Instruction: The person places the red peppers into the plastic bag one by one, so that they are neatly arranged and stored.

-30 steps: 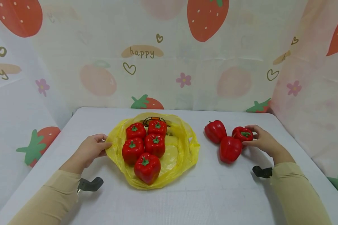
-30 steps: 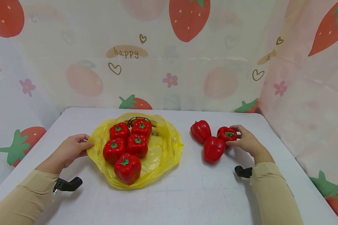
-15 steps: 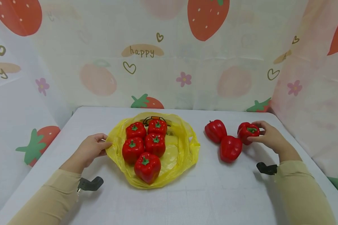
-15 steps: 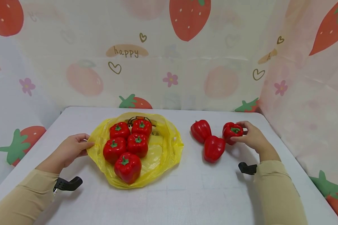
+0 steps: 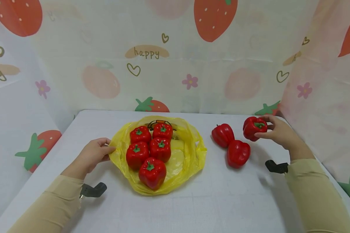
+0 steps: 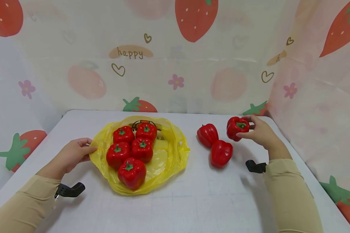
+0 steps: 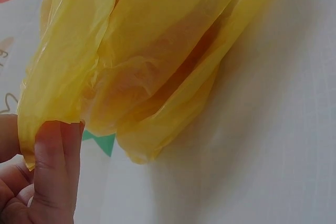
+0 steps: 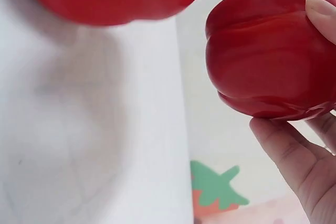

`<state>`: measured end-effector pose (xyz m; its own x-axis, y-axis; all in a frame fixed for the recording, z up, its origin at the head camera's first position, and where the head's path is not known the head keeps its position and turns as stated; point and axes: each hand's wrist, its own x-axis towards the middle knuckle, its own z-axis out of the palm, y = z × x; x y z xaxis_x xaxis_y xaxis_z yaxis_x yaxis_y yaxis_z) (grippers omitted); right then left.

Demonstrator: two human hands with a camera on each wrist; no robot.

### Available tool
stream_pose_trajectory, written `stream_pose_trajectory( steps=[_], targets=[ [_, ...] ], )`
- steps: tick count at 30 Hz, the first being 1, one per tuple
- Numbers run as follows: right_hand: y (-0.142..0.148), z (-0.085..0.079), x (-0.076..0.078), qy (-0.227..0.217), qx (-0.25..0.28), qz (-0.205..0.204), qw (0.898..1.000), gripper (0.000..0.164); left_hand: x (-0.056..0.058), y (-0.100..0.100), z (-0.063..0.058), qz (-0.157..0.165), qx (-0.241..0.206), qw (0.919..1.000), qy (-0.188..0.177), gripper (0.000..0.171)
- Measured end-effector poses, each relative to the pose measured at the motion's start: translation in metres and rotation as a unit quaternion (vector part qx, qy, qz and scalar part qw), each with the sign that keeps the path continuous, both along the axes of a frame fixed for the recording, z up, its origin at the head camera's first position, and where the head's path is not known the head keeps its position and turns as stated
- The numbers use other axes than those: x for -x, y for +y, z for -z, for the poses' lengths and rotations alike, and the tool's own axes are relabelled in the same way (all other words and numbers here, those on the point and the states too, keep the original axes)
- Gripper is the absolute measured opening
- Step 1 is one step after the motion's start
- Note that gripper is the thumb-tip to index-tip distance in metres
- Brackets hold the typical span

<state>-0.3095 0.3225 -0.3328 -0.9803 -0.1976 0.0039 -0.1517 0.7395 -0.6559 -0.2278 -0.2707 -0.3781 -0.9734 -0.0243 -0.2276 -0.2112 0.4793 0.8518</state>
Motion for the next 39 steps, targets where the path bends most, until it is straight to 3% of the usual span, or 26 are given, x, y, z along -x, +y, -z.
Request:
stream_pose_trajectory(
  steps=[11,26,39],
  targets=[
    [-0.028,-0.017,-0.001,0.005,-0.006,-0.02,1.0,0.078,0.001,0.0,-0.001,-0.001,0.003,1.0,0.0,0.032],
    [-0.078,-0.028,0.003,0.001,0.066,-0.088,0.994,0.069,0.0,0.0,-0.001,-0.003,0.003,1.0,0.003,0.03],
    [-0.132,-0.025,0.01,-0.004,0.068,-0.132,0.989,0.073,-0.001,0.001,-0.003,-0.008,-0.001,1.0,0.0,0.029]
  ],
)
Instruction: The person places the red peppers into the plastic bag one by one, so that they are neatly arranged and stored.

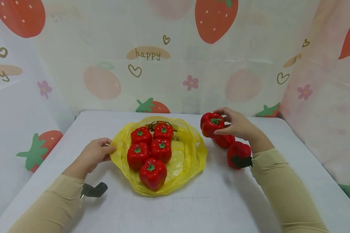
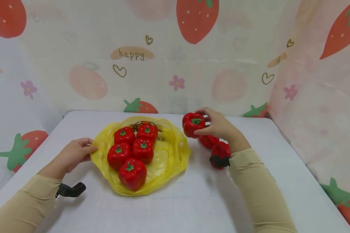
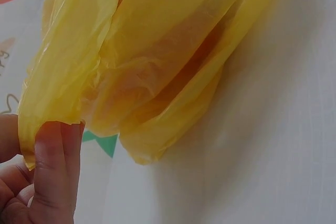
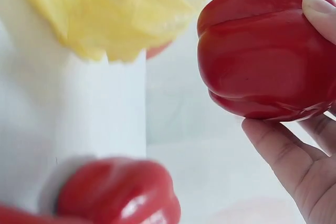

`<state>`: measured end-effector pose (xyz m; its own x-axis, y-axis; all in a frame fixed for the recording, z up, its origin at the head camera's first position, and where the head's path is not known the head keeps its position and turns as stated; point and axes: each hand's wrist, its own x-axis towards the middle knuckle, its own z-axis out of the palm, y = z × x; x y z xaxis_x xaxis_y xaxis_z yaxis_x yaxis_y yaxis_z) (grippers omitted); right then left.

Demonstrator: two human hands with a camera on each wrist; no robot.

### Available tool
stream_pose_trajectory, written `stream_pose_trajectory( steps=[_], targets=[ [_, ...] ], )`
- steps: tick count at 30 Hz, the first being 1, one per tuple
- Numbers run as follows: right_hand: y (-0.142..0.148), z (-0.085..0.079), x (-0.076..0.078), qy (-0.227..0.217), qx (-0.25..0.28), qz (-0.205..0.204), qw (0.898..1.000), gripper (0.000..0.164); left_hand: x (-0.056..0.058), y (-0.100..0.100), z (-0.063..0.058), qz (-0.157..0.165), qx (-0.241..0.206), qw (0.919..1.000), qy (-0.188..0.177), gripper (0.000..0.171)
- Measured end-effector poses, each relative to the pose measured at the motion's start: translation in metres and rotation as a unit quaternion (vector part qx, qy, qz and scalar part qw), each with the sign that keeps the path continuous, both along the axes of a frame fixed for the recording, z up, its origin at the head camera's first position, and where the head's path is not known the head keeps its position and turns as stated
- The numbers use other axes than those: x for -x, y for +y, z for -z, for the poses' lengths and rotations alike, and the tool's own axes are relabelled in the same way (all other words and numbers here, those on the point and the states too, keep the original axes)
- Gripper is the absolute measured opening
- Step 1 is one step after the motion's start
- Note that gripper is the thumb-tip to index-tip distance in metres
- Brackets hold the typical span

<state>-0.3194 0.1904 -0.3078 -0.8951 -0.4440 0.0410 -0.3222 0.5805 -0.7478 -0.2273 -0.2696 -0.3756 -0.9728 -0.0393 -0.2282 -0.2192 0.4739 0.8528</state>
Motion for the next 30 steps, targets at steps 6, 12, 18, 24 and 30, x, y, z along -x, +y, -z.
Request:
stream_pose_trajectory(
  steps=[6,12,18,24,30],
  targets=[
    [-0.023,0.001,-0.001,-0.008,-0.007,-0.022,1.0,0.075,0.0,0.0,0.0,-0.001,0.0,1.0,-0.002,0.03],
    [-0.047,0.004,0.0,-0.012,-0.006,-0.048,0.999,0.074,0.001,0.0,0.002,0.001,-0.003,1.0,0.001,0.03],
    [-0.069,0.009,0.0,-0.017,-0.007,-0.065,0.998,0.072,0.0,0.0,0.002,0.001,-0.006,1.0,0.002,0.029],
    [-0.081,0.019,0.003,-0.018,-0.017,-0.055,0.998,0.069,-0.001,-0.001,0.002,0.003,-0.007,1.0,0.002,0.029],
    [-0.09,0.029,0.006,-0.035,-0.024,-0.034,0.999,0.068,-0.001,-0.001,0.002,0.0,-0.001,1.0,0.003,0.029]
  ],
)
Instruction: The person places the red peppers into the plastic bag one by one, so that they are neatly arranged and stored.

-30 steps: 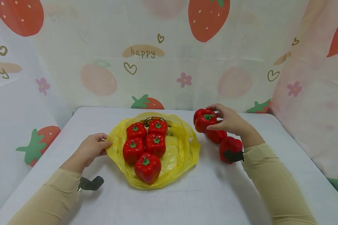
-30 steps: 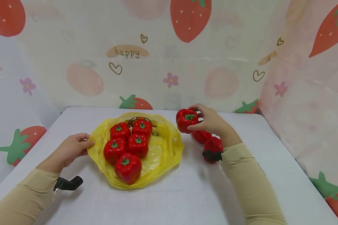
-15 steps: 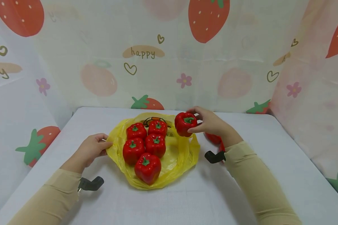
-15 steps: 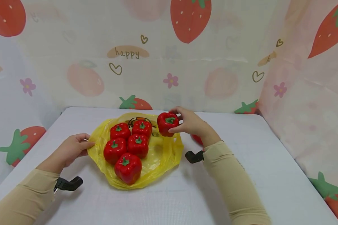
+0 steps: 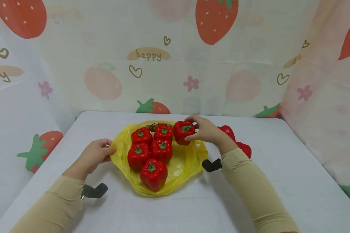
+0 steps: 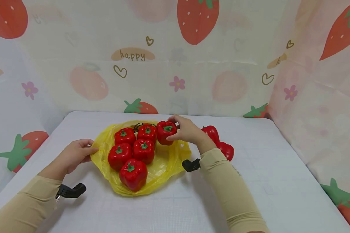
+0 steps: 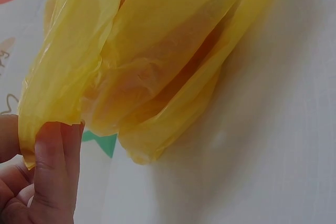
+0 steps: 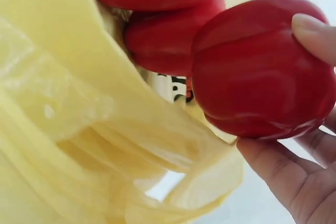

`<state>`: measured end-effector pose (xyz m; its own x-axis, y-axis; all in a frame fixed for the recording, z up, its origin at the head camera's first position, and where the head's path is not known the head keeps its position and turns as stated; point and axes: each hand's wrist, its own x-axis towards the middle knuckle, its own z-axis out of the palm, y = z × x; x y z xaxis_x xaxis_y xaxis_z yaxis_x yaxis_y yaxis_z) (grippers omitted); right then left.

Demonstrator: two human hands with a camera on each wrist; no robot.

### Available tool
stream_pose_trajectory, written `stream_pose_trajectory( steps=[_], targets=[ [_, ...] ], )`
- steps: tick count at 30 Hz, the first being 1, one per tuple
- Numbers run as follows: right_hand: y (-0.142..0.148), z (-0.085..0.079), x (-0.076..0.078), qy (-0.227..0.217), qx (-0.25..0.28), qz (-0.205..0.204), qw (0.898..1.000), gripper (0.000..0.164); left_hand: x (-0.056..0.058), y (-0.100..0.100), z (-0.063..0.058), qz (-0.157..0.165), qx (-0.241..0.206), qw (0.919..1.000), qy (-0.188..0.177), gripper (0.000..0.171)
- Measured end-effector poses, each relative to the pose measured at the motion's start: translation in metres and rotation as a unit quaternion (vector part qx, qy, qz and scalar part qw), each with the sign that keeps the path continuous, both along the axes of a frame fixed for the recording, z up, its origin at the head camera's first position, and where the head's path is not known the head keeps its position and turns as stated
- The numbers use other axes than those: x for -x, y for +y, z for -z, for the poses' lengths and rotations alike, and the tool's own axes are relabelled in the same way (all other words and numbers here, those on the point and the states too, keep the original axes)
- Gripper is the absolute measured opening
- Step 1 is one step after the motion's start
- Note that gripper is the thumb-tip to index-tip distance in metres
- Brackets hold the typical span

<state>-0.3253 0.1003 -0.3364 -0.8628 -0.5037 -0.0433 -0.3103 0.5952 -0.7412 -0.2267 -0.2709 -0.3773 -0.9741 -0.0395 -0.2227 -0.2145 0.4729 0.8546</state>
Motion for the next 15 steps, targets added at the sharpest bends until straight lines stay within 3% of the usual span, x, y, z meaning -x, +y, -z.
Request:
stream_pose_trajectory(
  steps=[15],
  targets=[
    [-0.015,0.014,0.008,-0.005,-0.051,0.017,0.999,0.075,0.002,-0.001,0.002,0.0,0.007,1.0,0.0,0.03]
  ],
)
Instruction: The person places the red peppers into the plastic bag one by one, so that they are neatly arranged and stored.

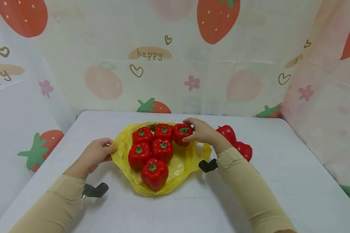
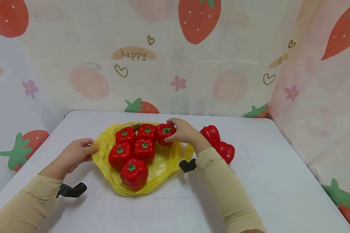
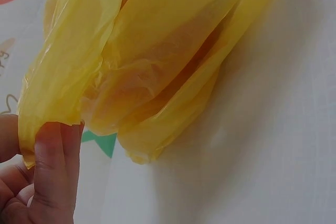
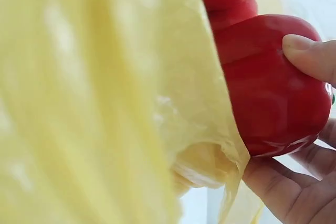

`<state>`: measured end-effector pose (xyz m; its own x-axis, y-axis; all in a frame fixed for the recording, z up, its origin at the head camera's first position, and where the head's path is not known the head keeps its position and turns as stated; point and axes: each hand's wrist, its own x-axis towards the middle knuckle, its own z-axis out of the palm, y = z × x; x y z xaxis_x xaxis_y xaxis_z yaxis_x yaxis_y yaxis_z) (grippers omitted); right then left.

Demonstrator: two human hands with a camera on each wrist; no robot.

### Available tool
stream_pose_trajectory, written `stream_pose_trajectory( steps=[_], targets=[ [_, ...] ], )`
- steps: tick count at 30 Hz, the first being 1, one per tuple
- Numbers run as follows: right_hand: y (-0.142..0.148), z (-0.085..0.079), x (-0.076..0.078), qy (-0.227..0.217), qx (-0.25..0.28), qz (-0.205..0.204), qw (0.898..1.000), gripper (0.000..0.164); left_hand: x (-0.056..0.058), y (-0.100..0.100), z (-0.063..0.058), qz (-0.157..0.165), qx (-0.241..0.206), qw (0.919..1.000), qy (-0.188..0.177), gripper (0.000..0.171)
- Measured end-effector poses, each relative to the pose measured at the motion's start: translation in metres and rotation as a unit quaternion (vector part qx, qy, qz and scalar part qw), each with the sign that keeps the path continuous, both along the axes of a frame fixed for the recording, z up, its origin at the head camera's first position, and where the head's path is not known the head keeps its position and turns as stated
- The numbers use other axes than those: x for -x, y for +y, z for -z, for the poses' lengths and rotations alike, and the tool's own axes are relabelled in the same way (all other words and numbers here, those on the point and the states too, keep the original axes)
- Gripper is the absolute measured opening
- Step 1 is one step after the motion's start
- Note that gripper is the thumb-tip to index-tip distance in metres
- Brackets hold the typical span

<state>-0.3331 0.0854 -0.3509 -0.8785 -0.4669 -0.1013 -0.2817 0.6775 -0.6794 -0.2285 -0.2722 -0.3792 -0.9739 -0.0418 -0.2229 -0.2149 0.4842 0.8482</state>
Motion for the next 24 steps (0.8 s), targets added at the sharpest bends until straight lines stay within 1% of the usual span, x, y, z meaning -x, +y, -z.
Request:
stream_pose_trajectory(
  steps=[8,14,19,24],
  targets=[
    [-0.0065,0.0037,-0.0003,0.013,-0.029,-0.01,0.999,0.068,-0.0005,0.0009,-0.0005,-0.001,-0.001,1.0,-0.001,0.029],
    [-0.0072,0.0076,0.0023,0.009,-0.047,-0.014,0.999,0.062,-0.0008,0.0022,-0.0021,-0.003,0.0,1.0,-0.002,0.029],
    [-0.0075,0.0078,0.0045,0.012,-0.069,-0.023,0.997,0.062,0.0001,0.0024,-0.0018,-0.004,0.002,1.0,-0.003,0.029],
    [-0.0074,0.0077,0.006,0.011,-0.078,-0.029,0.996,0.061,0.0006,0.0024,-0.0011,-0.004,0.003,1.0,-0.003,0.03]
  ],
)
